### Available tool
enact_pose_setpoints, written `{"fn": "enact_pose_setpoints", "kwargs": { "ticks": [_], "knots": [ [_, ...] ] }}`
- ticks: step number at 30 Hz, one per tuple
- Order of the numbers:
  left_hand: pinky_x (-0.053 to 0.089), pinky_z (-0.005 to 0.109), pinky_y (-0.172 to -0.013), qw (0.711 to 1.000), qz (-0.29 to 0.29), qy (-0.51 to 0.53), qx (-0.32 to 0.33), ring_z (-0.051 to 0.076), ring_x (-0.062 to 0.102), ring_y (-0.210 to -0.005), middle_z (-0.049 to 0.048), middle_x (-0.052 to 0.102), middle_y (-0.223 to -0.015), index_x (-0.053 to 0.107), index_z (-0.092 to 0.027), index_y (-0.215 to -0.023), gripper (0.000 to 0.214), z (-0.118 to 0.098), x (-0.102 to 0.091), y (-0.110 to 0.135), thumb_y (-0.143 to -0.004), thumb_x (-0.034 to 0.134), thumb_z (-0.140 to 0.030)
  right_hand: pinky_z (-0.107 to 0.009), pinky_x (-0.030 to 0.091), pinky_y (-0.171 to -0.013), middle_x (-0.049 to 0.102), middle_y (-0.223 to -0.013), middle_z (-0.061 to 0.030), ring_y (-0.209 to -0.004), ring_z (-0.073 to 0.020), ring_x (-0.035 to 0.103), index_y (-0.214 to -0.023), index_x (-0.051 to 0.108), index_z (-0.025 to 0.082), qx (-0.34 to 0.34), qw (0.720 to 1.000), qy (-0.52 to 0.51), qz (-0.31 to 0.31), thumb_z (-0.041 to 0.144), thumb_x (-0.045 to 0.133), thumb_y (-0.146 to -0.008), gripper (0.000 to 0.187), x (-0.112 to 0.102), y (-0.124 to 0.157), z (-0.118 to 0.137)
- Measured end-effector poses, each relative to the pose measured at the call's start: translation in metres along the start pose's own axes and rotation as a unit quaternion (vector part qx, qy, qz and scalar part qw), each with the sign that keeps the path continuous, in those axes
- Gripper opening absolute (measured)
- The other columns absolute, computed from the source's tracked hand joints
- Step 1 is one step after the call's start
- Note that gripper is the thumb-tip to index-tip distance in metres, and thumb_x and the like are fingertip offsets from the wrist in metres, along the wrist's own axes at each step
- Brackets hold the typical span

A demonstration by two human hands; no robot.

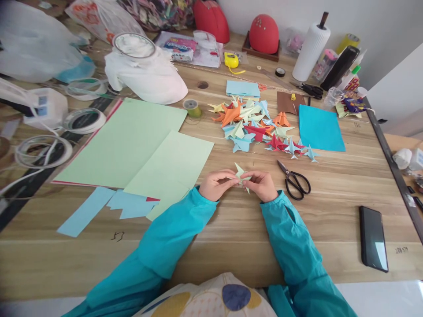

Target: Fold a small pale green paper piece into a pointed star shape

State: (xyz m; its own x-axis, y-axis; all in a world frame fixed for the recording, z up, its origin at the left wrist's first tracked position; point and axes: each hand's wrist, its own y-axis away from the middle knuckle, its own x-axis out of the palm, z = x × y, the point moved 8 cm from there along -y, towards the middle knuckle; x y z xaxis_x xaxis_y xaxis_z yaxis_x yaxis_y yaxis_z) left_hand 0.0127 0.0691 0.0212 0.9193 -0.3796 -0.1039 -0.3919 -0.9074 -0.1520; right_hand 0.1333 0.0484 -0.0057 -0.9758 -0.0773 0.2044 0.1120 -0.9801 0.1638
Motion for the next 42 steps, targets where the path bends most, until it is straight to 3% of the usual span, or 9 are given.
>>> {"fn": "enact_pose_setpoints", "kwargs": {
  "ticks": [3, 6, 14, 24, 32, 42],
  "knots": [
    [0.051, 0.026, -0.056, 0.994, -0.021, 0.071, -0.087, 0.014, 0.061, -0.058, 0.0026, 0.063, -0.064, 0.059, -0.014, -0.064, 0.021, 0.014, 0.002, 0.002, -0.064, 0.066, -0.034, -0.025, 0.046, -0.048, 0.063, -0.056, 0.0004, -0.048, -0.011, 0.056, -0.074, 0.067, 0.017, -0.002, 1.0, 0.002, 0.001, 0.027, 0.072, -0.058, 0.019, -0.001, 0.0, -0.001],
    [0.05, 0.026, -0.056, 0.989, -0.01, 0.078, -0.126, 0.015, 0.062, -0.058, 0.0009, 0.062, -0.059, 0.056, -0.015, -0.066, 0.023, 0.02, 0.005, 0.003, -0.064, 0.066, -0.036, -0.025, 0.046, -0.049, 0.064, -0.058, 0.0001, -0.049, -0.0113, 0.056, -0.075, 0.067, 0.018, -0.007, 1.0, 0.007, -0.006, 0.027, 0.072, -0.059, 0.02, -0.003, 0.0, -0.003],
    [0.048, 0.024, -0.057, 0.986, 0.007, 0.081, -0.143, 0.012, 0.06, -0.056, 0.0007, 0.062, -0.057, 0.055, -0.014, -0.069, 0.023, 0.022, 0.006, 0.002, -0.07, 0.061, -0.037, -0.025, 0.045, -0.049, 0.064, -0.059, 0.0003, -0.048, -0.0114, 0.056, -0.076, 0.067, 0.018, -0.016, 1.0, 0.009, -0.009, 0.026, 0.071, -0.061, 0.018, -0.006, 0.0, -0.003],
    [0.045, 0.022, -0.049, 0.982, -0.032, 0.098, -0.16, 0.01, 0.055, -0.046, -0.001, 0.059, -0.049, 0.053, -0.014, -0.063, 0.025, 0.02, 0.003, 0.003, -0.066, 0.065, -0.035, -0.026, 0.046, -0.049, 0.065, -0.06, -0.0007, -0.049, -0.0124, 0.056, -0.075, 0.068, 0.018, -0.007, 1.0, 0.017, -0.018, 0.028, 0.073, -0.057, 0.021, -0.007, 0.0, -0.004],
    [0.045, 0.022, -0.05, 0.978, -0.006, 0.12, -0.171, 0.01, 0.056, -0.044, 0.0, 0.059, -0.048, 0.057, -0.013, -0.065, 0.025, 0.025, 0.004, 0.002, -0.071, 0.059, -0.037, -0.026, 0.046, -0.048, 0.066, -0.061, 0.0, -0.048, -0.0121, 0.056, -0.073, 0.069, 0.019, 0.0, 1.0, 0.003, -0.022, 0.025, 0.073, -0.056, 0.018, -0.007, 0.0, -0.003],
    [0.043, 0.02, -0.047, 0.981, -0.045, 0.099, -0.162, 0.009, 0.054, -0.043, -0.0012, 0.058, -0.047, 0.054, -0.013, -0.062, 0.025, 0.021, 0.002, 0.002, -0.068, 0.062, -0.036, -0.025, 0.046, -0.05, 0.066, -0.061, 0.0005, -0.05, -0.0117, 0.057, -0.072, 0.069, 0.019, -0.007, 1.0, -0.002, -0.02, 0.022, 0.073, -0.057, 0.016, -0.004, -0.001, 0.0]
  ]
}}
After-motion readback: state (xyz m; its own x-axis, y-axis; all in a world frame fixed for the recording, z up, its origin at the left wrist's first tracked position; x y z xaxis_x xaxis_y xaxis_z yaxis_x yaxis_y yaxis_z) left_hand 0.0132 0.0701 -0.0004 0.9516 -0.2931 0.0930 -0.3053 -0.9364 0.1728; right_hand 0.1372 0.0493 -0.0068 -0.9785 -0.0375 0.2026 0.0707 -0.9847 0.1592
